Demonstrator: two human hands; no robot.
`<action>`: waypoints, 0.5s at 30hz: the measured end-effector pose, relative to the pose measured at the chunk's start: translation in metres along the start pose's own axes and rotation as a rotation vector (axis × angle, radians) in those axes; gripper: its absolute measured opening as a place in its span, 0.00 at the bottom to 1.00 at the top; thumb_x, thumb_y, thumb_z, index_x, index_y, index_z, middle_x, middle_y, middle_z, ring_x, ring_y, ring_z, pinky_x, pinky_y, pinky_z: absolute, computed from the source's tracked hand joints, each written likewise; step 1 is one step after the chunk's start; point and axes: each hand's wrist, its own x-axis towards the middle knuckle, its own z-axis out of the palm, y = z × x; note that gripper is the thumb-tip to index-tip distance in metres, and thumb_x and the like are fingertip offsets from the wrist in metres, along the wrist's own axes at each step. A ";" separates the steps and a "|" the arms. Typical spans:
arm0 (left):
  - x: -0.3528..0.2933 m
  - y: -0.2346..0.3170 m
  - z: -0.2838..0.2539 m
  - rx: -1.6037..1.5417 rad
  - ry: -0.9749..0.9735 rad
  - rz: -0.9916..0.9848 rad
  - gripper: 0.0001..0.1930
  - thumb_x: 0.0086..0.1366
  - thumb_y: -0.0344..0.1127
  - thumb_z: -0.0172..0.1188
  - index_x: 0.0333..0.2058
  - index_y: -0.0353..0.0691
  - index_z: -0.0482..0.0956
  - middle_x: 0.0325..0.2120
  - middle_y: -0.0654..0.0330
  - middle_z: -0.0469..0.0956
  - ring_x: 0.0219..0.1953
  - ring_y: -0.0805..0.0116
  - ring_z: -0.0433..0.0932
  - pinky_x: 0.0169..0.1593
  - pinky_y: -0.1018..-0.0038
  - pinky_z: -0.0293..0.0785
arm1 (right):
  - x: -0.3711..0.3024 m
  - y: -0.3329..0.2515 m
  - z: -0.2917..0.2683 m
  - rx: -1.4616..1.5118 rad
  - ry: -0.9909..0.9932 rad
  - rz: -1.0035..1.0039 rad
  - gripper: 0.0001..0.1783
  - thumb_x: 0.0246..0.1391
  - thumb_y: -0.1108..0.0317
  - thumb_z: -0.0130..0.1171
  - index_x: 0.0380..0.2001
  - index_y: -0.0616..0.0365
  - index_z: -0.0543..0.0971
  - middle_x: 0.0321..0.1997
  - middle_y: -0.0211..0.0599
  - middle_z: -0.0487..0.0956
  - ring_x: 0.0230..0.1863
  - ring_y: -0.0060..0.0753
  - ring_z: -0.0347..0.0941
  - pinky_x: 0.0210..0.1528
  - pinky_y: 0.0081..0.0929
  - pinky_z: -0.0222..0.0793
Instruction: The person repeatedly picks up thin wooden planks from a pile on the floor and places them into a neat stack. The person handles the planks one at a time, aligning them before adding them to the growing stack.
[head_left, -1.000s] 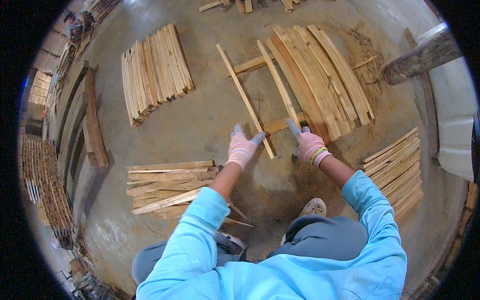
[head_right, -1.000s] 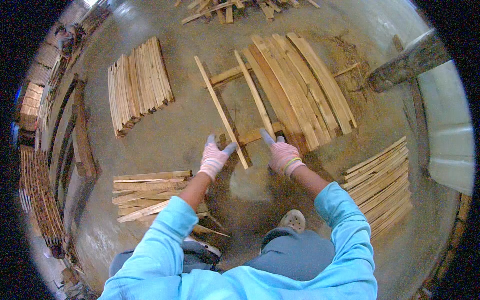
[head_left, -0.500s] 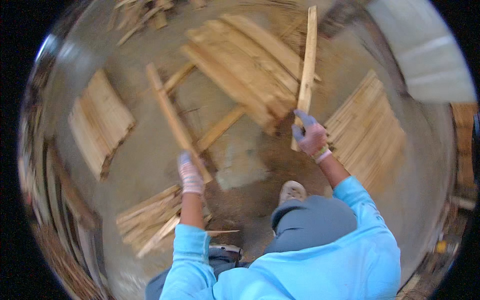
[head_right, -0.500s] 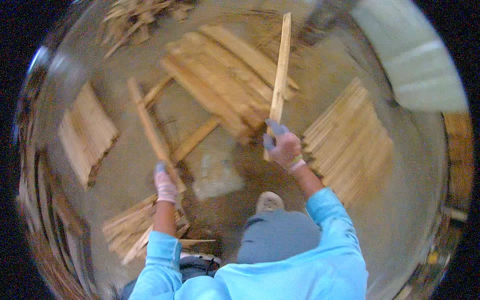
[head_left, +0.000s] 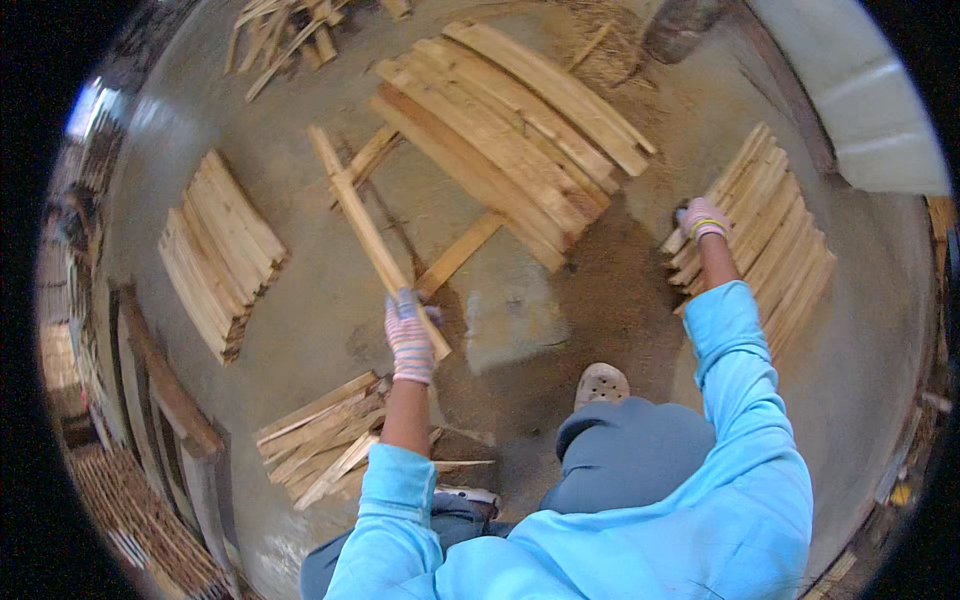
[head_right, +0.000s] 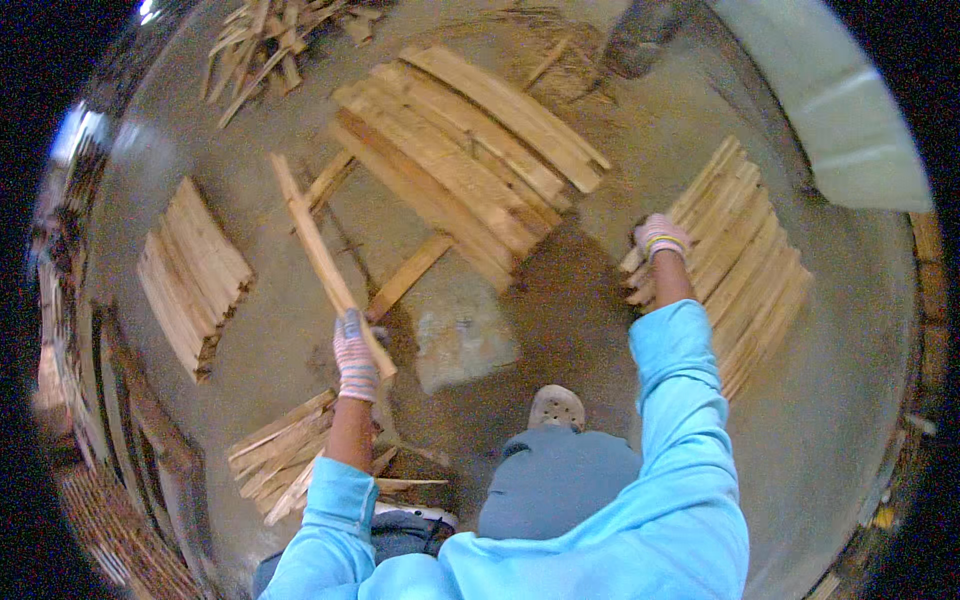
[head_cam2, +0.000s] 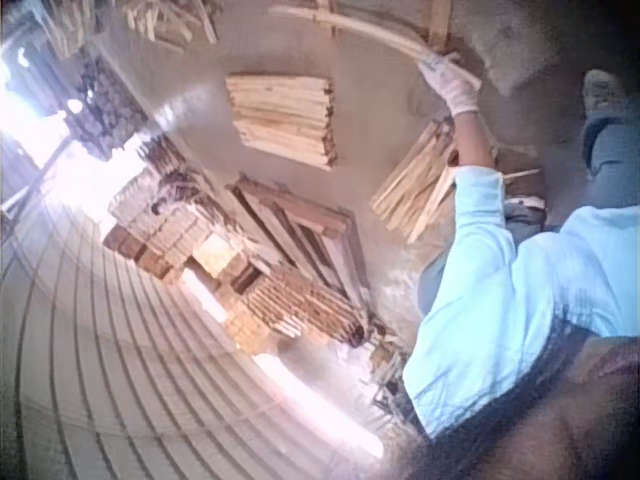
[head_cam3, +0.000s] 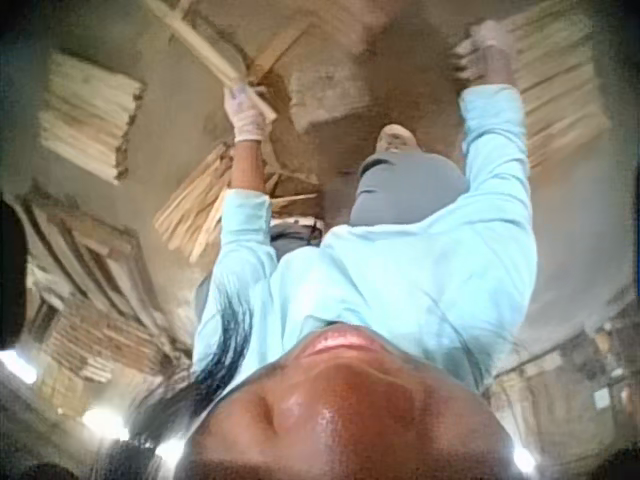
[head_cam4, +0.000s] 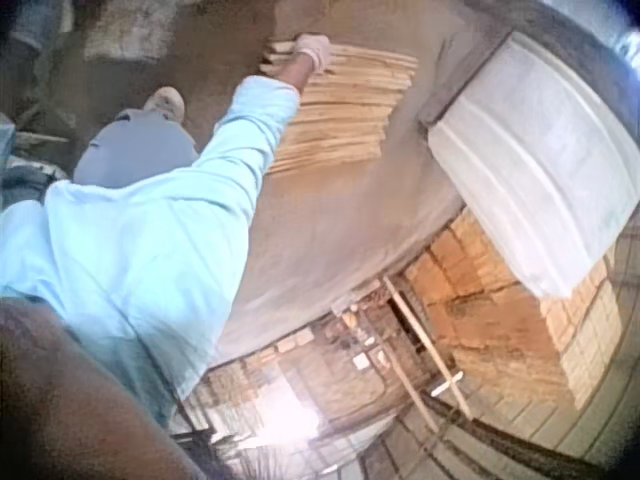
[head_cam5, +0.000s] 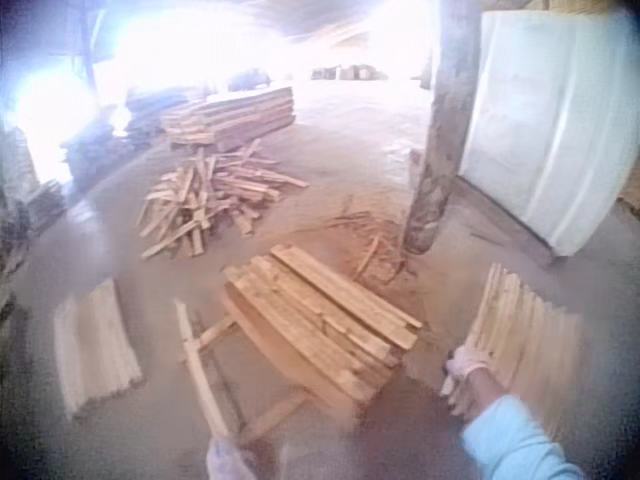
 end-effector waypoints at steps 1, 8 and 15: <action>0.002 0.002 -0.001 -0.017 -0.028 -0.031 0.13 0.74 0.49 0.53 0.40 0.45 0.70 0.25 0.63 0.75 0.18 0.73 0.74 0.22 0.74 0.72 | 0.000 -0.002 -0.009 0.007 0.014 -0.040 0.30 0.58 0.44 0.53 0.53 0.55 0.81 0.58 0.49 0.79 0.59 0.53 0.76 0.60 0.49 0.70; 0.018 0.008 -0.016 -0.458 -0.321 -0.345 0.28 0.74 0.57 0.49 0.51 0.33 0.75 0.35 0.54 0.81 0.34 0.61 0.80 0.43 0.64 0.82 | -0.123 -0.107 -0.008 0.298 0.479 -0.804 0.22 0.60 0.52 0.56 0.54 0.50 0.75 0.48 0.49 0.82 0.48 0.56 0.78 0.43 0.48 0.78; 0.020 0.012 -0.016 -0.524 -0.278 -0.336 0.26 0.75 0.58 0.45 0.51 0.39 0.71 0.35 0.56 0.78 0.29 0.63 0.76 0.35 0.62 0.80 | -0.205 -0.188 0.017 -0.103 0.368 -0.905 0.39 0.52 0.64 0.62 0.67 0.51 0.61 0.58 0.53 0.75 0.52 0.56 0.78 0.49 0.49 0.77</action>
